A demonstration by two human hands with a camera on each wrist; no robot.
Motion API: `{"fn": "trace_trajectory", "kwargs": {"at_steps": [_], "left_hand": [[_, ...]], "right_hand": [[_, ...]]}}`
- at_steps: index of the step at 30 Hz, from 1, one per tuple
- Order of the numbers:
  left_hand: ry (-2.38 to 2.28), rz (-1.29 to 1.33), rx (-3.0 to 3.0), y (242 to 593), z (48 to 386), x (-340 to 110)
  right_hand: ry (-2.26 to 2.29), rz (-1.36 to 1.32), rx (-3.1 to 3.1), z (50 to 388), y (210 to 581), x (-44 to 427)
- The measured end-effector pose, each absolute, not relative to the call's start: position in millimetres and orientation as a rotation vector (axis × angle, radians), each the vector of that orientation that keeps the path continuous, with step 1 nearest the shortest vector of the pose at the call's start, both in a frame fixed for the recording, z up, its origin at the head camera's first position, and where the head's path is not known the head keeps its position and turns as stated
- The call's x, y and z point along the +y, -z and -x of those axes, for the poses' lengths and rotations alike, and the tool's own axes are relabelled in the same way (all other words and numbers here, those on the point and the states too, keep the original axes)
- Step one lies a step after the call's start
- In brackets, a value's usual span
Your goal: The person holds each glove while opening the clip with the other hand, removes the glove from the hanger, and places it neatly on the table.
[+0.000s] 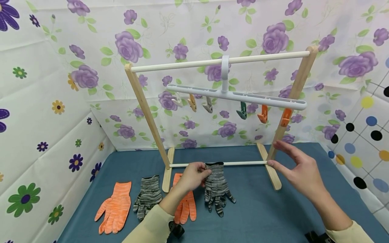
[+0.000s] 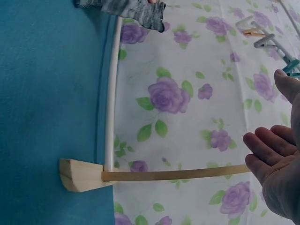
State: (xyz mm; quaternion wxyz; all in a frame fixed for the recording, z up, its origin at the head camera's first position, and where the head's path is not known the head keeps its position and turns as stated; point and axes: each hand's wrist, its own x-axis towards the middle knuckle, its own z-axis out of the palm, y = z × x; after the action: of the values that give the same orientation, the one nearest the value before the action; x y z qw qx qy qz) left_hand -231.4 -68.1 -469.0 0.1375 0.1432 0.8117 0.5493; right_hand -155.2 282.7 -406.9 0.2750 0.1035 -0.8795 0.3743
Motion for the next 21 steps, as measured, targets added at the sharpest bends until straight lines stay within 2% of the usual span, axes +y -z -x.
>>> {"fn": "trace_trajectory", "kwargs": {"at_steps": [21], "left_hand": [[-1.179,-0.519,2.64,481.3,234.0,-68.2]], "right_hand": [[-0.827,-0.297,-2.385,148.7,437.8,298.6]]}}
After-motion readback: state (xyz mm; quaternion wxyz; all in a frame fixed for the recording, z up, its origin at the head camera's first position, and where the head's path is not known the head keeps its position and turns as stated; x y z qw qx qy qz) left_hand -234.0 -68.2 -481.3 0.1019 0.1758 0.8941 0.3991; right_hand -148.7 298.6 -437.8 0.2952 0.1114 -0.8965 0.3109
